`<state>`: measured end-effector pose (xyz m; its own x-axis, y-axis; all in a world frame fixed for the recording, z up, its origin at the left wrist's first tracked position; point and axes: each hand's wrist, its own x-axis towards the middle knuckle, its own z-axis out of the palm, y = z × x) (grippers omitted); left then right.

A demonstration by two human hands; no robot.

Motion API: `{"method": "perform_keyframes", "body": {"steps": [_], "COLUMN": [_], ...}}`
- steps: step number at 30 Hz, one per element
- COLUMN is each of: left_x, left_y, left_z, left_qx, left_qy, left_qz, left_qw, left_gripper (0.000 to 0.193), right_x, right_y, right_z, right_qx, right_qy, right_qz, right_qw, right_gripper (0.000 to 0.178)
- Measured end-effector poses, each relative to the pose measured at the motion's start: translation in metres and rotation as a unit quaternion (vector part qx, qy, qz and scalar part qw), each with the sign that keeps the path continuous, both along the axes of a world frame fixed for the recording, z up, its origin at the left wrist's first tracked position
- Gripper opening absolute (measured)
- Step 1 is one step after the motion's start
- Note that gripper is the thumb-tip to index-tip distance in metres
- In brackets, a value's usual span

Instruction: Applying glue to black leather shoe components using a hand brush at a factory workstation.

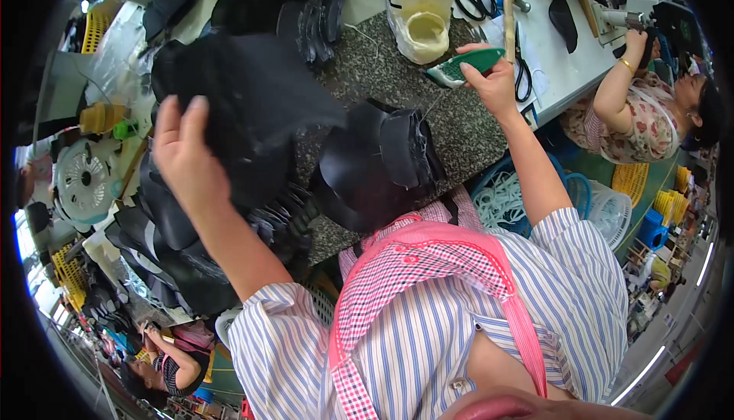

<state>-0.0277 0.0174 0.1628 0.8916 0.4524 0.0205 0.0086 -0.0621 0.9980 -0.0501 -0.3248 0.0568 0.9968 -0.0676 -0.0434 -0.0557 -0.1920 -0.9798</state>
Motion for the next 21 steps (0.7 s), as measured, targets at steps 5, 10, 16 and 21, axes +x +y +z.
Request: {"method": "perform_keyframes", "body": {"steps": [5,10,16,21], "left_x": [0.035,0.084,-0.003,-0.123], "left_y": [-0.027,-0.040,-0.082,-0.116], "left_z": [0.036,-0.060,-0.107,-0.133], "left_qx": [0.255,0.532,0.335,0.307], "left_qy": [-0.073,0.079,-0.024,0.155], "left_qz": [-0.029,-0.078,-0.186,-0.338], "left_qw": [0.964,0.839,0.923,0.876], "left_gripper": [0.028,0.032,0.020,0.067], "right_x": [0.003,0.016,0.040,0.050], "right_y": [0.006,0.018,0.011,0.004], "right_z": [0.010,0.017,-0.012,-0.004], "right_qx": [0.024,-0.018,-0.348,-0.113], "right_qy": [-0.012,-0.082,-0.233,-0.115], "right_qz": [-0.021,-0.034,-0.034,-0.080], "right_qw": [0.999,0.996,0.907,0.984], "right_gripper": [0.017,0.017,0.015,0.011]}}
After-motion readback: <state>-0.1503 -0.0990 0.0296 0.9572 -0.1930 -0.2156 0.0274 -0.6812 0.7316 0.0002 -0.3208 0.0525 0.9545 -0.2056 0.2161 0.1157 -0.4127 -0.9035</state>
